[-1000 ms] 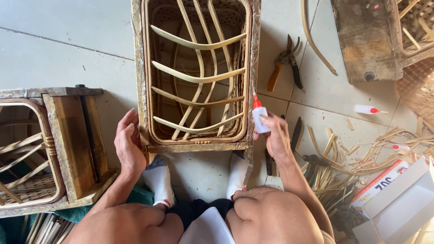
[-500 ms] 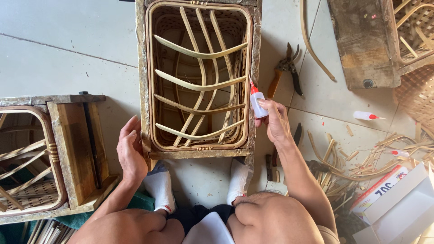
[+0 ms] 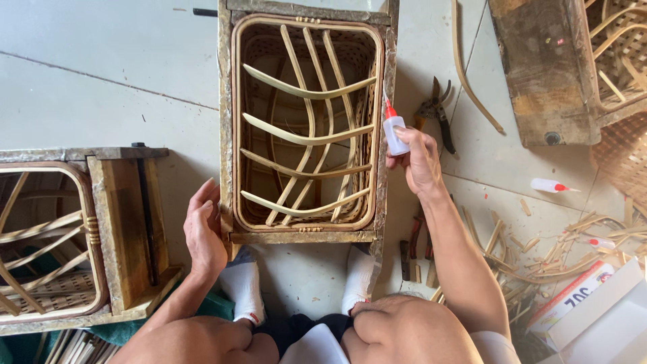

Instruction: The person assembles a rectangular bamboo basket frame by inserting curved bamboo strips into a wooden mold, tapping them with a hammer, and applying glue to the joints. The person repeatedly adjusts the strips and applies adhesive along the frame edges.

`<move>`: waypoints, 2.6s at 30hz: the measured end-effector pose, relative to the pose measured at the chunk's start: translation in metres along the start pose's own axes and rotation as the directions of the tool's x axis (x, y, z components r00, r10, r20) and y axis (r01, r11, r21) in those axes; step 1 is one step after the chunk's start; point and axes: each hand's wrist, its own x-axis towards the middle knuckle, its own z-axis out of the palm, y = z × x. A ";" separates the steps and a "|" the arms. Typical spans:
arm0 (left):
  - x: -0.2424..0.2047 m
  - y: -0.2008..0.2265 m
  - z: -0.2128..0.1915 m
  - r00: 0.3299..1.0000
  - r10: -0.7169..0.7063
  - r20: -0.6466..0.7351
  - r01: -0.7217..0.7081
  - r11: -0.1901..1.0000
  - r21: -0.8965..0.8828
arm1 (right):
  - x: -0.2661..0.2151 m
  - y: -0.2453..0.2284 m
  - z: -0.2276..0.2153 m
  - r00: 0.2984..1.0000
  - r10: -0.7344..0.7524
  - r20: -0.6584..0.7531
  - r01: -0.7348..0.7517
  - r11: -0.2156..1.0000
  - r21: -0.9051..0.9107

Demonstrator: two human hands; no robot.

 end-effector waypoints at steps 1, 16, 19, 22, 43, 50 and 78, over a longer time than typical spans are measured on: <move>0.001 0.000 0.000 1.000 0.002 -0.003 -0.002 1.000 0.002 | 0.004 -0.003 0.001 1.000 0.012 -0.021 -0.012 1.000 -0.006; 0.002 -0.002 -0.002 1.000 -0.021 0.001 0.021 1.000 -0.006 | 0.015 -0.013 0.009 0.998 -0.001 -0.064 -0.007 0.992 -0.124; 0.000 -0.002 -0.001 1.000 -0.002 -0.003 0.002 0.999 0.041 | 0.024 -0.019 0.010 0.997 -0.067 -0.044 0.060 0.989 -0.133; 0.001 0.000 0.000 1.000 0.011 0.007 -0.011 1.000 0.016 | 0.041 -0.026 0.010 0.998 -0.020 -0.064 0.015 0.996 -0.086; 0.000 -0.003 0.000 1.000 0.009 -0.008 -0.009 1.000 -0.020 | 0.062 -0.116 0.028 0.772 -0.491 0.405 0.494 0.061 -0.867; 0.001 -0.009 -0.001 1.000 0.030 -0.002 -0.030 0.998 -0.050 | 0.103 -0.117 0.056 0.630 -0.532 0.566 0.531 -0.236 -0.814; 0.002 -0.008 -0.001 1.000 -0.009 0.012 0.010 0.996 -0.084 | 0.134 -0.115 0.088 0.613 -0.429 0.663 0.584 -0.319 -0.746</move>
